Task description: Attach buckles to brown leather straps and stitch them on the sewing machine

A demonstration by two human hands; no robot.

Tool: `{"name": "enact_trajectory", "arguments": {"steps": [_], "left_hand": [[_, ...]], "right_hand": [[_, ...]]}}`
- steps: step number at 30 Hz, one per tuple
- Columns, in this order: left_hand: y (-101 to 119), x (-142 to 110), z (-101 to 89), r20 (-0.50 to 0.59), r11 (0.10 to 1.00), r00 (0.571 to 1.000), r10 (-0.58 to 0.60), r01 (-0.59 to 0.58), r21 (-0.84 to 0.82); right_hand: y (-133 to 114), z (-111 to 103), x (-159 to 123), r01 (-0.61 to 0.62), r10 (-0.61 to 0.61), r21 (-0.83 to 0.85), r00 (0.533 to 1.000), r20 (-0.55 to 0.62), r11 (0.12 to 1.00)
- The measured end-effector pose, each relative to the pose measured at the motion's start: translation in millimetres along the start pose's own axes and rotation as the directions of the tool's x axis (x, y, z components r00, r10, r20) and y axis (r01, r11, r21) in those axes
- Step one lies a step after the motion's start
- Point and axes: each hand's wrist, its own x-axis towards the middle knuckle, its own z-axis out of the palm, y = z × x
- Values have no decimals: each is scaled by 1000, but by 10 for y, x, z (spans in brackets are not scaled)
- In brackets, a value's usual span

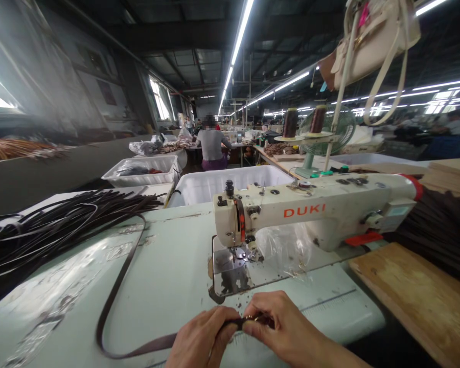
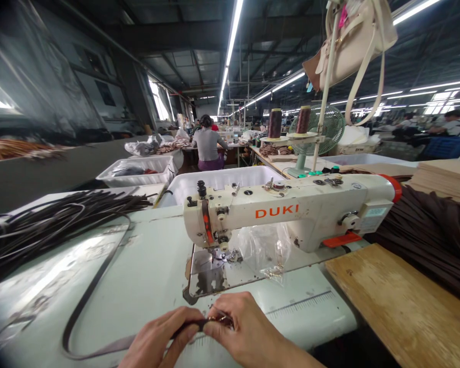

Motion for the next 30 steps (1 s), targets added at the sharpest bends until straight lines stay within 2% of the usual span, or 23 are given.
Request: {"name": "enact_trajectory", "arguments": {"steps": [4,9,14,16,18,20,21,25,27,30], "left_hand": [[4,135,-75,94,996,994,-50,56,-63],[-14,310,-101,123,993,990,-66,77,-87],[-78,444,-129,113,997,993,-30,37,-61],[-150,551,-157,163,1000,987,-3,6,-19],[-251,698,-184,236,997,971,37,-51,54],[-366,866,-198,290,985,954,77,-118,126],[-419,949,-200,310,979,946,91,-142,148],[-540,1209,-194,385,957,911,149,-231,177],[-536,1269,-196,395,942,902,173,-269,201],[-504,1249,-188,320,929,937,143,-238,282]], "right_hand": [[86,39,41,-75,78,116,997,-28,990],[198,88,124,-85,102,144,988,-114,986],[315,119,232,-147,175,229,978,-109,962],[364,81,306,-156,171,146,981,-95,977],[427,0,401,-83,71,-96,990,-120,992],[513,-98,506,40,-81,-343,991,-105,938],[563,-144,558,112,-150,-419,987,-59,901],[737,-246,733,368,-334,-488,929,159,791],[774,-254,791,400,-358,-491,916,183,774],[784,-251,846,411,-360,-492,911,200,767]]}}
